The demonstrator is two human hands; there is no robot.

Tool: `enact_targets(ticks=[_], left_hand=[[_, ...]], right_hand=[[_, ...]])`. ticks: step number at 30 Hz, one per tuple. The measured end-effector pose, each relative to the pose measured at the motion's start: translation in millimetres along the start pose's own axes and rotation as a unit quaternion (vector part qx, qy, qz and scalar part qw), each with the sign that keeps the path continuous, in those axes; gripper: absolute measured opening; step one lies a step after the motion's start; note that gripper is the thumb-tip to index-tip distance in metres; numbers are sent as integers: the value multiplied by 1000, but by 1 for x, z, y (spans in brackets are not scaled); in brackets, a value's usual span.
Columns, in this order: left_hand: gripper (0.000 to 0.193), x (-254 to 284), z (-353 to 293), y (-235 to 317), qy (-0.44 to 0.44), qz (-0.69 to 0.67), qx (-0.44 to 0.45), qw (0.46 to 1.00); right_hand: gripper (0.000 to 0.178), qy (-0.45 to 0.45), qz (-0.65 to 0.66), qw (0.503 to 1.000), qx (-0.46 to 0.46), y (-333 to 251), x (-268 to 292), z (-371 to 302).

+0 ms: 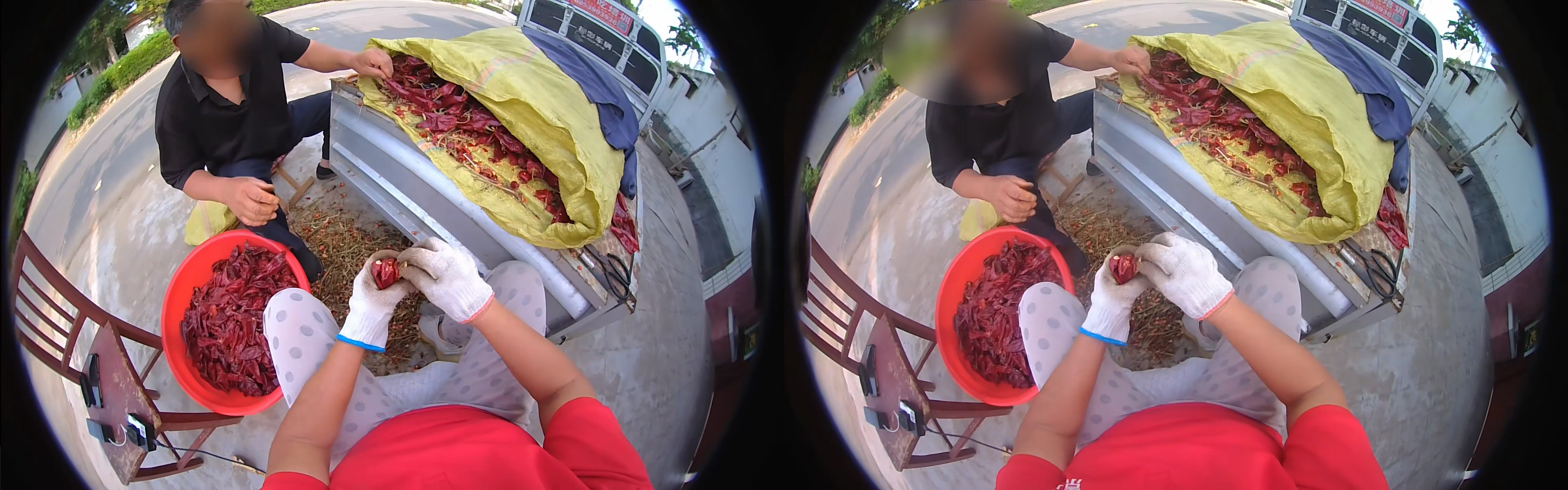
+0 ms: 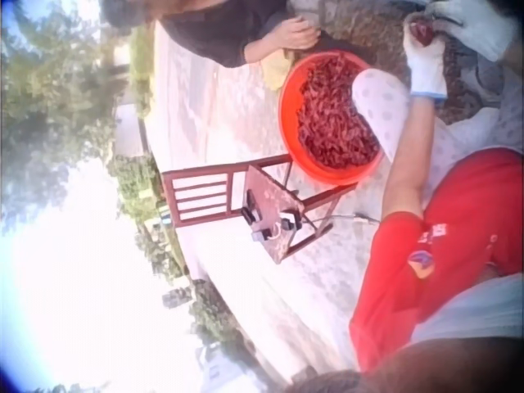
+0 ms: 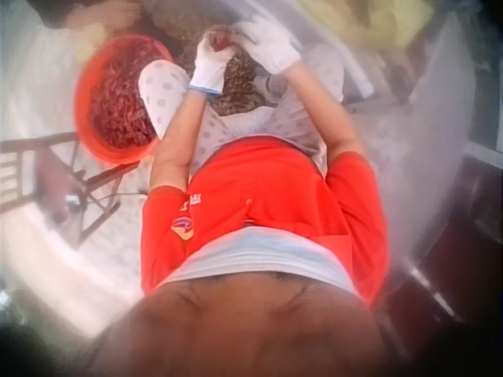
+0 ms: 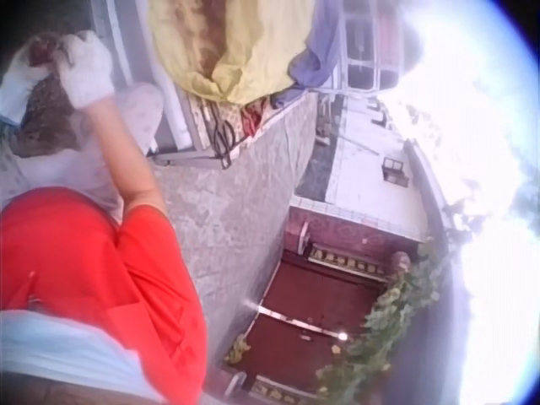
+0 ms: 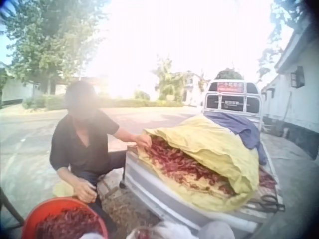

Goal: The person sits on the ground and removes stems from dried red chilies using scissors. They pick chilies from a large sack on a truck bed, cut the stems, and place the trimmed chilies into a red basin.

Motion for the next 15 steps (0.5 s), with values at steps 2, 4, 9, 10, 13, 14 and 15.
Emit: enact_targets(ticks=[2,4,9,10,13,14,15], left_hand=[[55,1,-2,-2,-23,50,-4,998],[57,-1,-5,1,-23,65,11,998],[43,-4,-10,0,-73,10,108,991],[40,-7,-11,3,-77,14,104,992],[35,-8,-11,3,-92,47,83,991],[35,-8,-11,6,-94,55,72,991],[34,-9,-12,9,-96,63,60,992]], right_hand=[[18,-5,-17,1000,11,-6,-2,2],[16,-24,-39,999,13,-13,-1,3],[15,-26,-45,999,-3,-6,-1,0],[16,-24,3,999,-48,2,-1,-1],[16,-39,213,950,-227,18,-4,-4],[16,-41,289,910,-295,22,-7,-8],[17,-53,360,859,-359,24,-11,-11]])
Point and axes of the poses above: each hand's wrist, its own z-axis towards the middle knuckle, its own x-axis out of the back of the hand, y = z × x, the point moved 7 cm from there along z, towards the middle knuckle, and after that the axes turned 7 degrees about -x, right-handed, at the moved point
